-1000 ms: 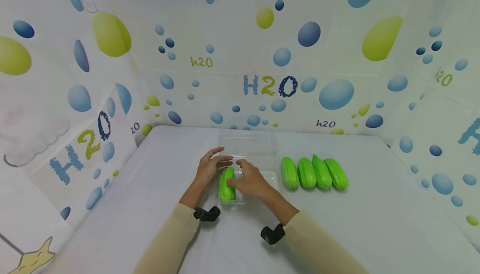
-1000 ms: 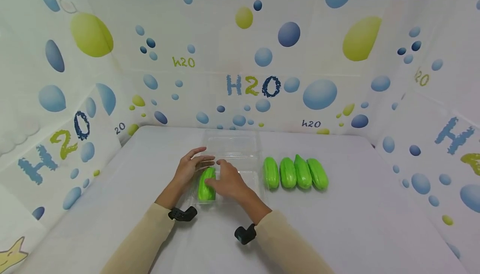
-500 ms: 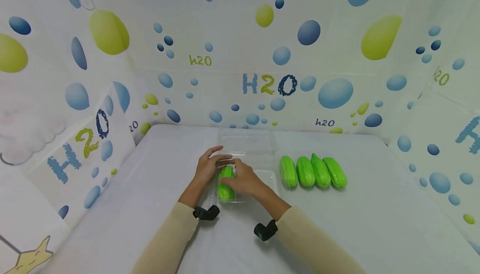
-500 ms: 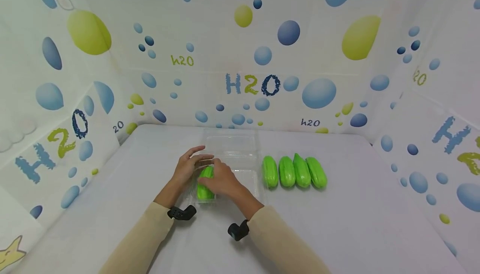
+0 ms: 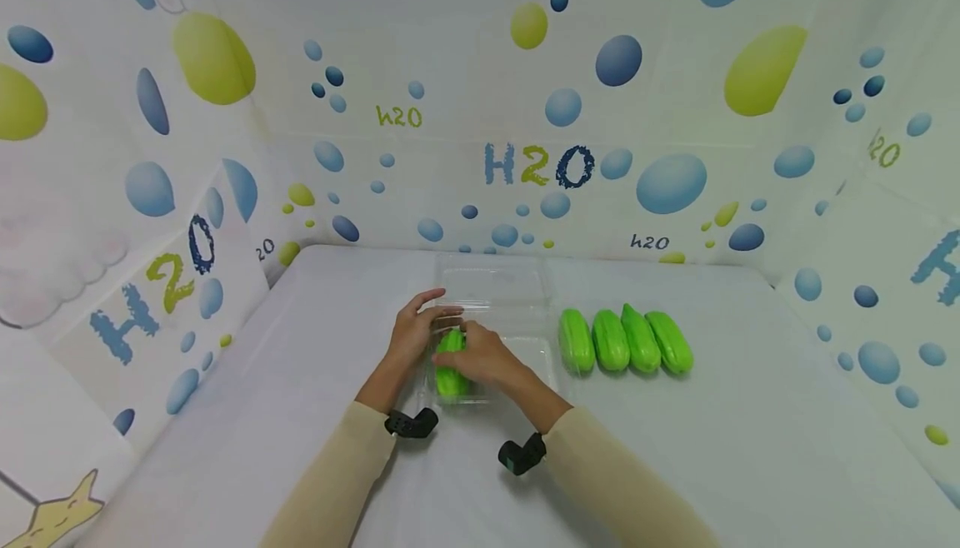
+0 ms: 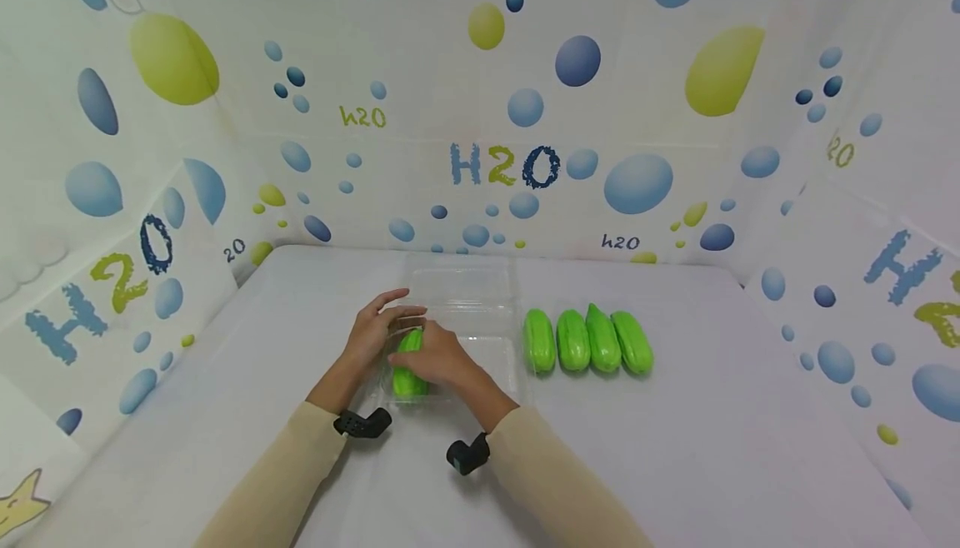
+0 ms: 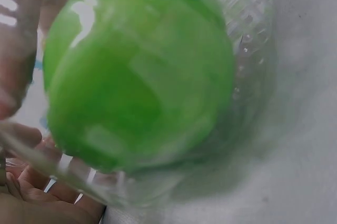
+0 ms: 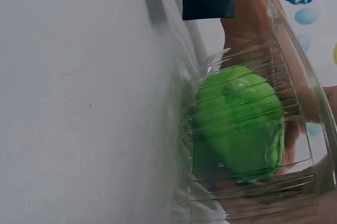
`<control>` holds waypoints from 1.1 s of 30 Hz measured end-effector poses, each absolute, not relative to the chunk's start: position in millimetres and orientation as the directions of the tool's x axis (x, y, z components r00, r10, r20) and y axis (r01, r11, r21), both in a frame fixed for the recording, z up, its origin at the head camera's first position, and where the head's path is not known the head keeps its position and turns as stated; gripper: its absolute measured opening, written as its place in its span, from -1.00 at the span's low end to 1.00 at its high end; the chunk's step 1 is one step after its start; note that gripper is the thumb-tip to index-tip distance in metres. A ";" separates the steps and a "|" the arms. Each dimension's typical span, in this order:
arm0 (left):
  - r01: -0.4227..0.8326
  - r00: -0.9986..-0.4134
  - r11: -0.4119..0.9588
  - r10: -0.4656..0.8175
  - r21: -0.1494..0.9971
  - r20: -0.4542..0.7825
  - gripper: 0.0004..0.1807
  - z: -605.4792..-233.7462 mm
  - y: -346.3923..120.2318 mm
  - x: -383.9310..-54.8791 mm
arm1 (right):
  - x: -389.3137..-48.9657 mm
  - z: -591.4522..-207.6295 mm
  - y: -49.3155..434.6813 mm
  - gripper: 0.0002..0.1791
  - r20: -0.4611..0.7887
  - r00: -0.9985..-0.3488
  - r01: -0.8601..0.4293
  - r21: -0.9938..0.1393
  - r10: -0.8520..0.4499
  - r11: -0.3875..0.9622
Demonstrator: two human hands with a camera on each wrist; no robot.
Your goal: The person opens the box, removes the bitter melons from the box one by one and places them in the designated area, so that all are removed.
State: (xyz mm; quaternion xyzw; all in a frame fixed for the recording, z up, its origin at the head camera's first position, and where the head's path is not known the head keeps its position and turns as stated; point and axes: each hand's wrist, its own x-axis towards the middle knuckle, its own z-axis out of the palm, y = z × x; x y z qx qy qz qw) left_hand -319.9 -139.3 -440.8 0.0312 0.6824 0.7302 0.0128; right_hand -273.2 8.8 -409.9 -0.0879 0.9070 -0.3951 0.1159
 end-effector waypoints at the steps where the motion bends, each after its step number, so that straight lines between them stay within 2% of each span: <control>1: 0.024 -0.998 -0.067 0.062 0.998 0.028 -0.53 -440.9 -139.4 -319.8 | -273.8 -410.0 8.2 -0.03 -0.143 -0.957 -0.067 -0.739 -0.254 0.670; 16: -0.009 -0.995 -0.095 0.098 0.995 0.000 -0.53 -428.5 -140.9 -312.9 | -277.4 -412.0 3.3 -0.08 -0.155 -0.959 -0.028 -0.780 -0.236 0.625; 21: -0.010 -0.995 -0.065 0.100 0.998 -0.003 -0.54 -413.8 -139.9 -301.7 | -278.3 -412.1 5.1 -0.20 -0.145 -0.964 -0.014 -0.806 -0.221 0.592; 33: -0.019 -0.995 -0.077 0.096 0.997 -0.011 -0.55 -411.8 -139.6 -301.3 | -282.7 -409.4 11.4 -0.36 -0.150 -0.970 0.037 -0.871 -0.192 0.490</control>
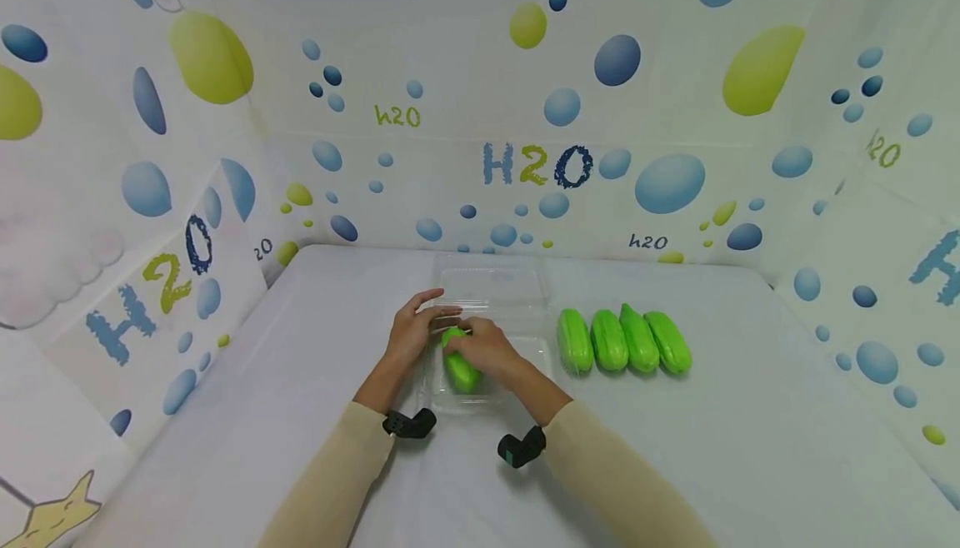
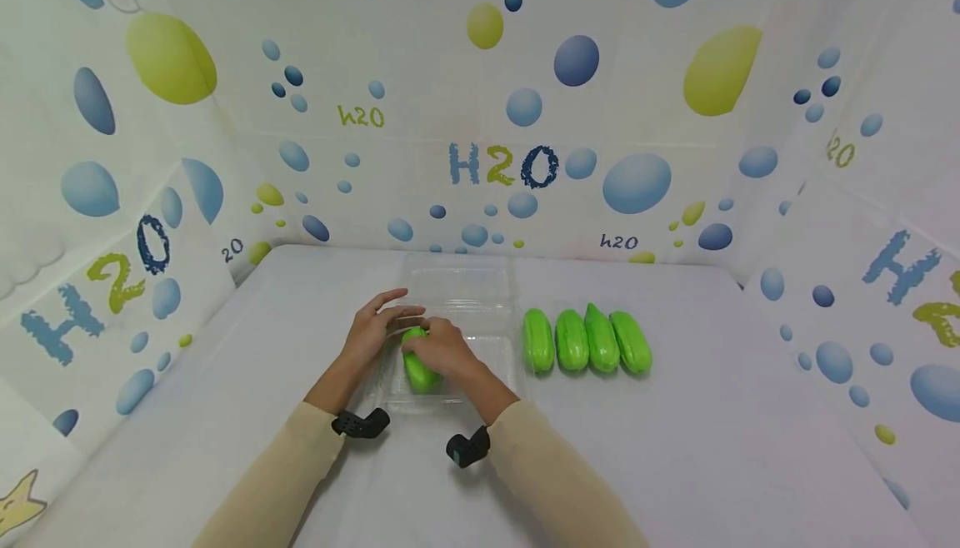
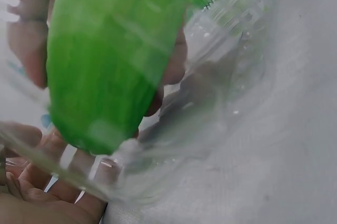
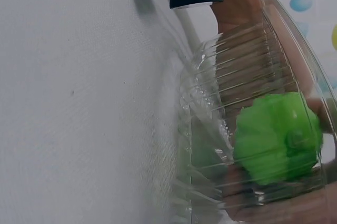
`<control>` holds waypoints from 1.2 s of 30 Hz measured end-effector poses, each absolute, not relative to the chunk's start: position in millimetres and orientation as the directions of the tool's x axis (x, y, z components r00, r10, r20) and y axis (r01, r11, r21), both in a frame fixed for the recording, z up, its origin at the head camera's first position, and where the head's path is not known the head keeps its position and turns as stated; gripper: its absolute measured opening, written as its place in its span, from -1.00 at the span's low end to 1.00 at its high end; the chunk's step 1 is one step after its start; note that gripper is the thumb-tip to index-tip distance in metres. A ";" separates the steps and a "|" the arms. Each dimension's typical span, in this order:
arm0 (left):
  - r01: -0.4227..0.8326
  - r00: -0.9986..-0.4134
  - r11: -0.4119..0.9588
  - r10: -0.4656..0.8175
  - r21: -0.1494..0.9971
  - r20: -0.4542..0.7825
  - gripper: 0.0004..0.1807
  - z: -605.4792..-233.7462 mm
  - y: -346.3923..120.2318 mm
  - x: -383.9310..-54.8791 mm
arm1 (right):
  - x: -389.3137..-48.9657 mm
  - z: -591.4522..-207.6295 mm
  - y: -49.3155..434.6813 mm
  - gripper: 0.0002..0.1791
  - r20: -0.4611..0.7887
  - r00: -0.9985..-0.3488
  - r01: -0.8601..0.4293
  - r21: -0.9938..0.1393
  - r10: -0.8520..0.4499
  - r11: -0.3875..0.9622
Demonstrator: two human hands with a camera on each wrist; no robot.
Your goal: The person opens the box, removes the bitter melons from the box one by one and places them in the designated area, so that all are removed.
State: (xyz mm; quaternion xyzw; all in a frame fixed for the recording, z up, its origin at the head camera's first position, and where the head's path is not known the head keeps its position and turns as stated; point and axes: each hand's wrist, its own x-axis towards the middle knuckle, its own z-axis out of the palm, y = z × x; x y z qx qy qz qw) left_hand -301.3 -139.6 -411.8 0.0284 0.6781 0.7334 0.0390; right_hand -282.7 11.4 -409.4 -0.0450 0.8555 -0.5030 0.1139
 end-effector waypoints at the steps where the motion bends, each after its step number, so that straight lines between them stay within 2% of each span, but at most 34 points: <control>1: -0.018 -0.995 -0.076 0.094 0.997 -0.011 -0.55 -411.9 -139.4 -301.4 | -282.8 -409.4 12.2 -0.37 -0.147 -0.970 0.038 -0.877 -0.193 0.478; 9: 0.002 -0.997 -0.066 0.080 0.998 0.007 -0.52 -440.4 -138.7 -321.5 | -283.4 -409.8 20.1 -0.44 -0.154 -0.969 0.060 -0.905 -0.193 0.421; 16: -0.012 -0.997 -0.051 0.079 0.999 -0.008 -0.53 -441.8 -138.1 -322.4 | -281.0 -412.1 29.4 -0.42 -0.147 -0.973 0.070 -0.924 -0.180 0.375; 36: -0.025 -0.998 -0.038 0.058 0.999 -0.022 -0.52 -441.0 -138.7 -324.2 | -280.4 -401.2 69.8 -0.50 -0.028 -0.997 -0.005 -0.900 -0.069 0.435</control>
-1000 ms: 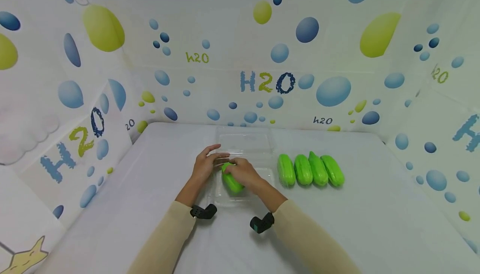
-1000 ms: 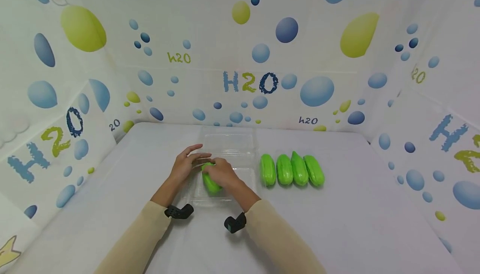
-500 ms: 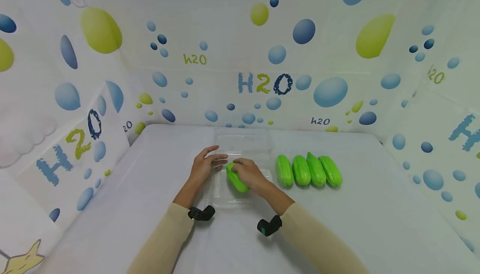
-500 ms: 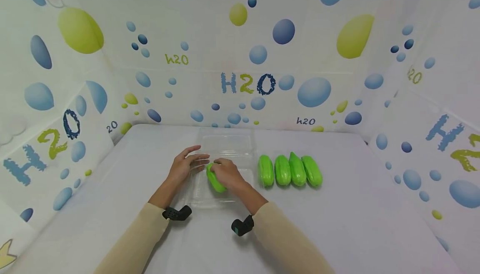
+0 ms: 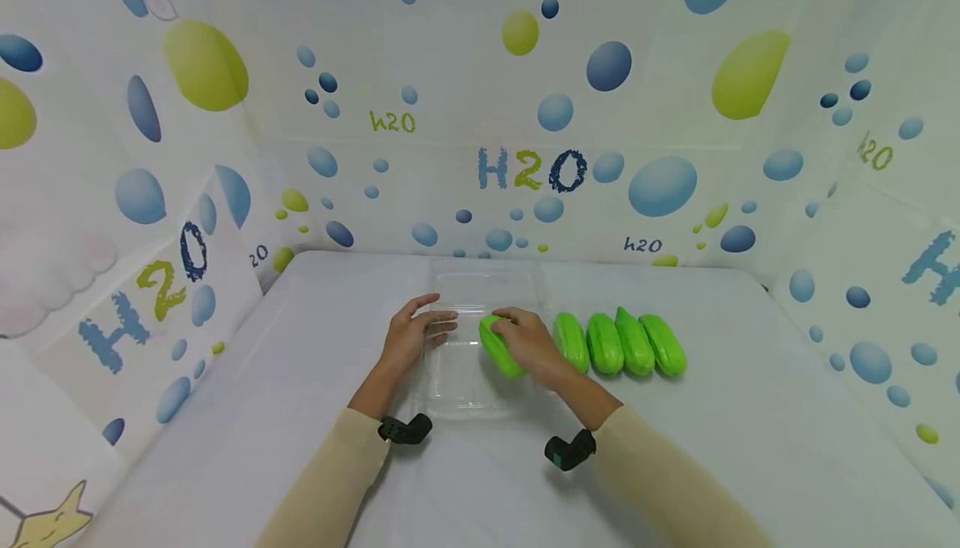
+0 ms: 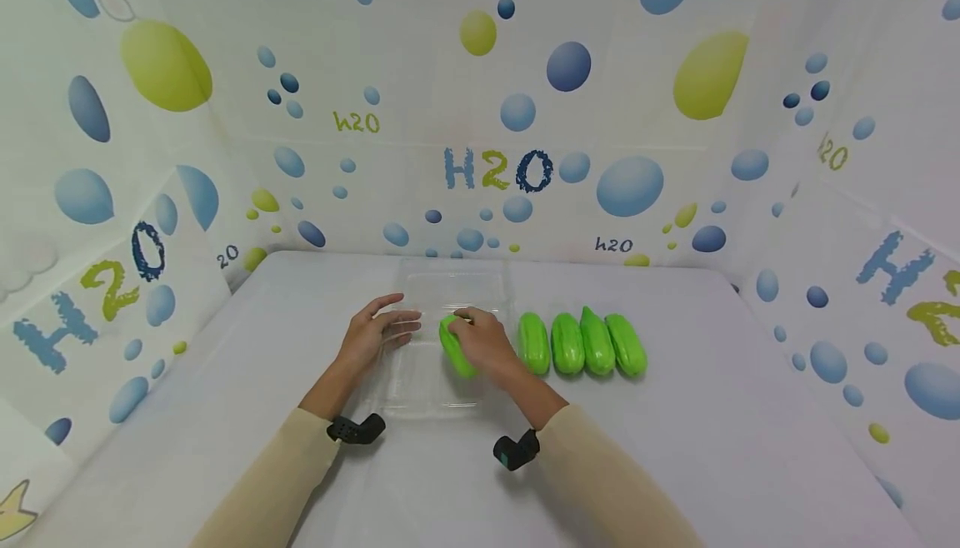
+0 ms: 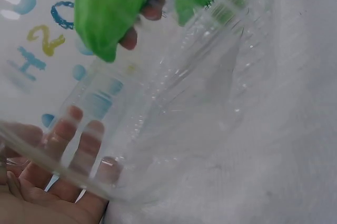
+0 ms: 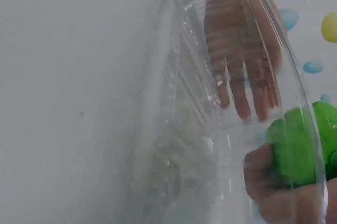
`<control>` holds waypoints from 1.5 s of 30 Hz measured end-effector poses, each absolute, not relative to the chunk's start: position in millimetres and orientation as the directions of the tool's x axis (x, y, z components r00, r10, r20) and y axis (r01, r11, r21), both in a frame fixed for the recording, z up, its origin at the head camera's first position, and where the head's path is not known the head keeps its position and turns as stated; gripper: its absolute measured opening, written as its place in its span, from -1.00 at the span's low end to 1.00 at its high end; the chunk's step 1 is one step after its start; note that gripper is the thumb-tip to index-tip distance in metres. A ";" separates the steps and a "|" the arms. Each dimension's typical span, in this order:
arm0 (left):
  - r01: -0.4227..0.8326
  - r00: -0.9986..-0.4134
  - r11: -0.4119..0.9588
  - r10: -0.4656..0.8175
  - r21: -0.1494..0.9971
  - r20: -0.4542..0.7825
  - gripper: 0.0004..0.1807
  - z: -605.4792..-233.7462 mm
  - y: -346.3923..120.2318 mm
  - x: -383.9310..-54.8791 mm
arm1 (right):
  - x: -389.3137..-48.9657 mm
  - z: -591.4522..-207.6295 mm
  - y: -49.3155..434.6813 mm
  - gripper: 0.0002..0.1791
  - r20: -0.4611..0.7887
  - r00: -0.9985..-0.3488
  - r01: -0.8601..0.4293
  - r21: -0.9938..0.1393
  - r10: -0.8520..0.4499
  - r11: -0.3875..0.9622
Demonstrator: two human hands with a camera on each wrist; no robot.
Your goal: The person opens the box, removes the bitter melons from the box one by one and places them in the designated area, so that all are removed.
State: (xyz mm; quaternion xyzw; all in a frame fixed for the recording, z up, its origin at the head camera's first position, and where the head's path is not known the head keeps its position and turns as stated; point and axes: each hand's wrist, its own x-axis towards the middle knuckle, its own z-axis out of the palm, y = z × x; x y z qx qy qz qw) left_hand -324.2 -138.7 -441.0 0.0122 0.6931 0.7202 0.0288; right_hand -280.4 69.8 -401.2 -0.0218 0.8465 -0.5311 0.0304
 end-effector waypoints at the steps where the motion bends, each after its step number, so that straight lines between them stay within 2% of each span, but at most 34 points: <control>1: -0.022 -0.998 -0.039 0.059 0.999 -0.020 -0.52 -440.9 -138.8 -324.0 | -281.0 -400.1 72.6 -0.50 -0.023 -0.998 -0.006 -0.903 -0.061 0.429; 10: -0.012 -0.999 -0.054 0.053 0.998 -0.009 -0.53 -440.7 -140.5 -322.9 | -279.0 -395.7 93.3 -0.51 -0.011 -0.999 -0.009 -0.935 -0.053 0.354; 19: -0.016 -0.998 -0.077 0.059 0.997 -0.012 -0.53 -438.7 -138.7 -319.9 | -274.2 -390.1 116.6 -0.53 0.098 -0.992 -0.122 -0.907 -0.080 0.403; 24: -0.018 -0.998 -0.077 0.053 0.997 -0.014 -0.53 -436.8 -139.0 -319.0 | -272.3 -386.8 131.8 -0.51 0.105 -0.991 -0.129 -0.902 -0.082 0.412; 35: -0.035 -0.998 -0.094 0.056 0.995 -0.029 -0.53 -438.9 -139.0 -319.5 | -270.7 -391.0 149.7 -0.50 0.116 -0.993 -0.111 -0.918 -0.009 0.380; 45: -0.034 -0.998 -0.081 0.051 0.996 -0.030 -0.54 -439.2 -137.7 -319.7 | -277.9 -396.2 166.9 -0.52 0.159 -0.986 -0.124 -0.898 0.048 0.423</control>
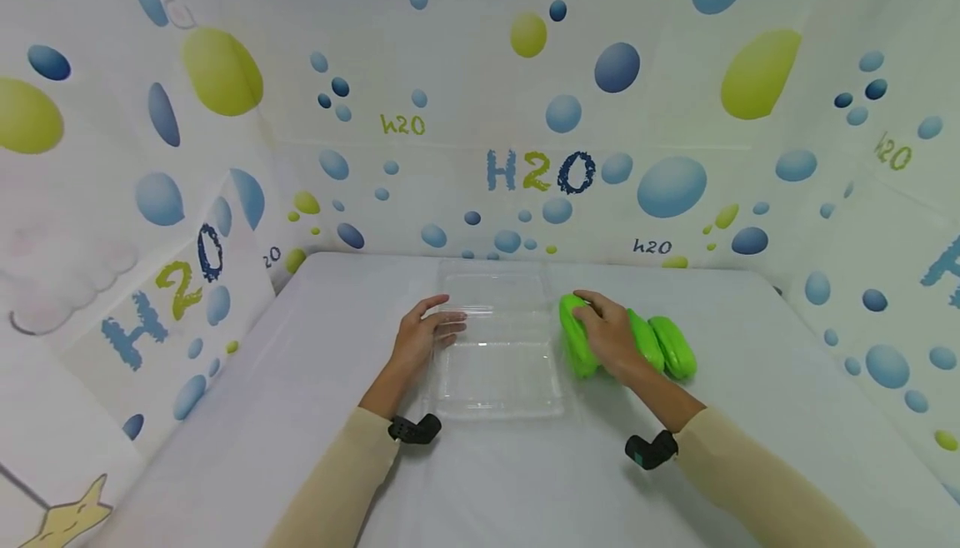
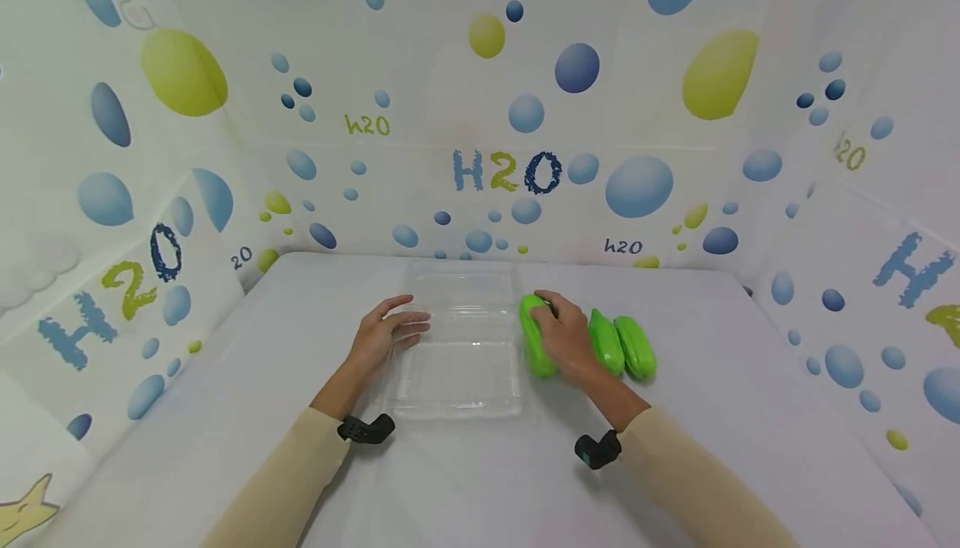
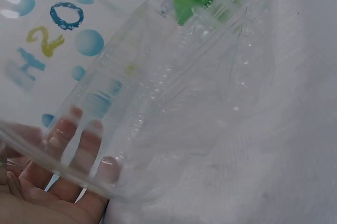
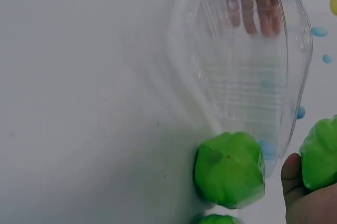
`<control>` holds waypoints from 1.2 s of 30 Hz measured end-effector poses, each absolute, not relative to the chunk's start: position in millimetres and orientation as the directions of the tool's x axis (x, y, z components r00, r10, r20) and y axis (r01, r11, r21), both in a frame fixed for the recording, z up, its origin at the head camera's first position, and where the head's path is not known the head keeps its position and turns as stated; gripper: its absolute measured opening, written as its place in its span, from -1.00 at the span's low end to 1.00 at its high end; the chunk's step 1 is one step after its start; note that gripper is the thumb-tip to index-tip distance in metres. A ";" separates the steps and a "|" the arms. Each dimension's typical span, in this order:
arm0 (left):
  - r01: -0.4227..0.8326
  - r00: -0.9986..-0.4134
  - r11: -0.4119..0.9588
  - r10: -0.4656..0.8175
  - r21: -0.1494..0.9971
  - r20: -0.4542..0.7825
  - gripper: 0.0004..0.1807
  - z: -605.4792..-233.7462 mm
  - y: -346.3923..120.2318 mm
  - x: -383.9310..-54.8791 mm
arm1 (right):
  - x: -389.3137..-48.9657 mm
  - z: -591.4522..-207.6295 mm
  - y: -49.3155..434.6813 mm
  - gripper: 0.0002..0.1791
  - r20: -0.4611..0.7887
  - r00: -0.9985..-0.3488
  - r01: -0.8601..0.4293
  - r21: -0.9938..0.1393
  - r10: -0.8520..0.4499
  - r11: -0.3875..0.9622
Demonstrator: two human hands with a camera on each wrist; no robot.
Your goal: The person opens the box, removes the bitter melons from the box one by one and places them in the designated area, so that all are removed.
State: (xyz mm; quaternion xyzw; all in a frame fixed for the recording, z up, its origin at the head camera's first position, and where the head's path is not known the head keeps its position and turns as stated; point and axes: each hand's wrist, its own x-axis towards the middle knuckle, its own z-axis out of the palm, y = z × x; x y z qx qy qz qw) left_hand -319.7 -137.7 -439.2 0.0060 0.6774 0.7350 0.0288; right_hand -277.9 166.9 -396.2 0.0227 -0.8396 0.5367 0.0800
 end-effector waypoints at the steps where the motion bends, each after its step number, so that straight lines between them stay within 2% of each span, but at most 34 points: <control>1: -0.035 -0.998 -0.082 0.051 0.996 -0.030 -0.54 -439.4 -137.6 -319.7 | -279.0 -396.1 169.7 -0.51 0.168 -0.985 -0.130 -0.890 0.049 0.437; 20: -0.021 -0.999 -0.071 0.047 0.997 -0.018 -0.53 -442.3 -138.0 -320.4 | -285.0 -388.2 231.0 -0.44 0.192 -0.973 -0.079 -0.804 0.132 0.589; 36: -0.029 -0.999 -0.071 0.039 0.997 -0.026 -0.53 -441.8 -137.1 -320.3 | -287.3 -387.4 282.2 -0.41 0.197 -0.964 -0.042 -0.774 0.177 0.632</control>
